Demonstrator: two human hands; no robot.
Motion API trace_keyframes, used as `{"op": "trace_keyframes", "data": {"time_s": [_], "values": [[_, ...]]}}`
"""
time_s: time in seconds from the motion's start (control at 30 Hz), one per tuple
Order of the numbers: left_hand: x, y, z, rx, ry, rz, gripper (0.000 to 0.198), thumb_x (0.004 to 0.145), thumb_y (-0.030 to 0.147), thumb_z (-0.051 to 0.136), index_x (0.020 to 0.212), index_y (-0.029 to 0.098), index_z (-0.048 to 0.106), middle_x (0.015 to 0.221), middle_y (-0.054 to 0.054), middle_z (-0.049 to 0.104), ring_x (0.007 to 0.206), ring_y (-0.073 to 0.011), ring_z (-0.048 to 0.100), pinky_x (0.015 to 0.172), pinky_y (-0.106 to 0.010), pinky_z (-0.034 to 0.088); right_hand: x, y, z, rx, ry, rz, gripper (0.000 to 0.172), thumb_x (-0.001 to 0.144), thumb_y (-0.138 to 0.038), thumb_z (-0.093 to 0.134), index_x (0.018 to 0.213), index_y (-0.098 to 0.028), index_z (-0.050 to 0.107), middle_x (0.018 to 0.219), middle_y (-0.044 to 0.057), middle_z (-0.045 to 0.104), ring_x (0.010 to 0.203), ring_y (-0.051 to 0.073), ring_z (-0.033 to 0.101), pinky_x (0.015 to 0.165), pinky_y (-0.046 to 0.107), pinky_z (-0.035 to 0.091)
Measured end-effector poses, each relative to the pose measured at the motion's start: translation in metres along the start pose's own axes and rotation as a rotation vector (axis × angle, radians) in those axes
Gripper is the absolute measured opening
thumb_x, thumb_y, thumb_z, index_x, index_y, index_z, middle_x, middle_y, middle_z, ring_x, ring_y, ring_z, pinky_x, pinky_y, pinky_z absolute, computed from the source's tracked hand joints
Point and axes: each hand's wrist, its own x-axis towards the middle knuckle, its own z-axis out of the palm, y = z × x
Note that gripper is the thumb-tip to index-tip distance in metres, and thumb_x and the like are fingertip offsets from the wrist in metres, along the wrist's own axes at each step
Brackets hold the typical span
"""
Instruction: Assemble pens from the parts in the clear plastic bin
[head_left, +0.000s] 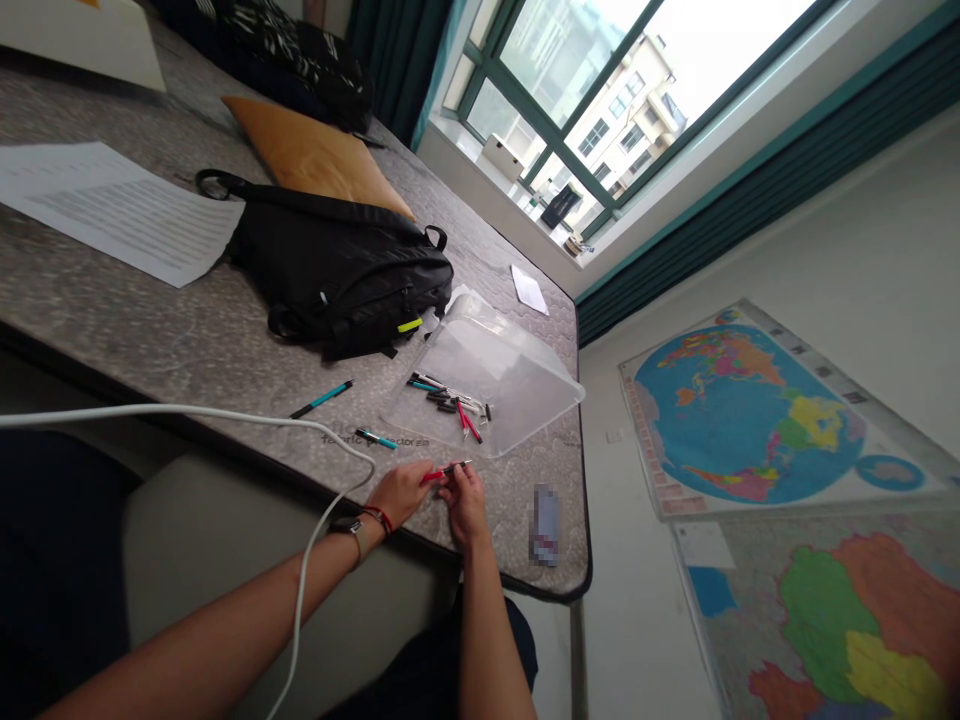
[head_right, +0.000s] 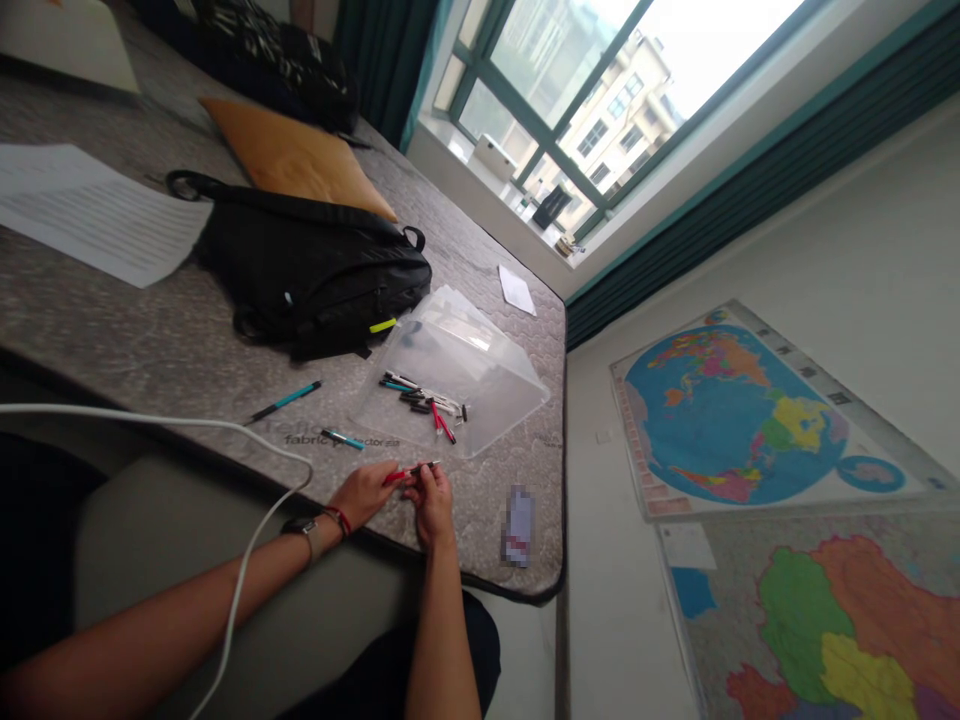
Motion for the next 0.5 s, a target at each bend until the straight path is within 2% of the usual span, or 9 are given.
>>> {"op": "trace_keyframes", "data": {"time_s": [0.1,0.27,0.5], "values": [[0.0007,0.0004,-0.0006,-0.002,-0.007,-0.010,0.029,0.097,0.043,0.047,0.081,0.021,0.058,0.077,-0.002,0.068,0.070,-0.0169,0.061,0.061,-0.028,0.031,0.0000,0.0003,0.0011,-0.012,-0.013,0.011,0.028,0.080,-0.037,0.074,0.093,-0.019,0.058,0.079,-0.001,0.067,0.065,0.009,0.064,0.051,0.015,0.050],[0.0020,0.0017,-0.0017,0.012,0.010,-0.029,0.035,0.097,0.048,0.045,0.078,0.021,0.056,0.073,-0.002,0.066,0.067,-0.0168,0.059,0.060,-0.028,0.030,0.0025,0.0034,-0.0004,0.093,0.115,-0.061,0.031,0.079,-0.040,0.075,0.093,-0.021,0.055,0.086,0.000,0.070,0.071,0.010,0.068,0.067,0.022,0.057],[0.0007,0.0019,-0.0022,0.017,0.010,-0.022,0.024,0.095,0.035,0.047,0.077,0.021,0.055,0.074,-0.002,0.066,0.068,-0.0169,0.059,0.061,-0.029,0.030,0.0089,0.0082,-0.0059,0.208,0.258,-0.106,0.031,0.077,-0.039,0.076,0.092,-0.022,0.054,0.088,-0.001,0.071,0.074,0.010,0.068,0.073,0.025,0.056]]}}
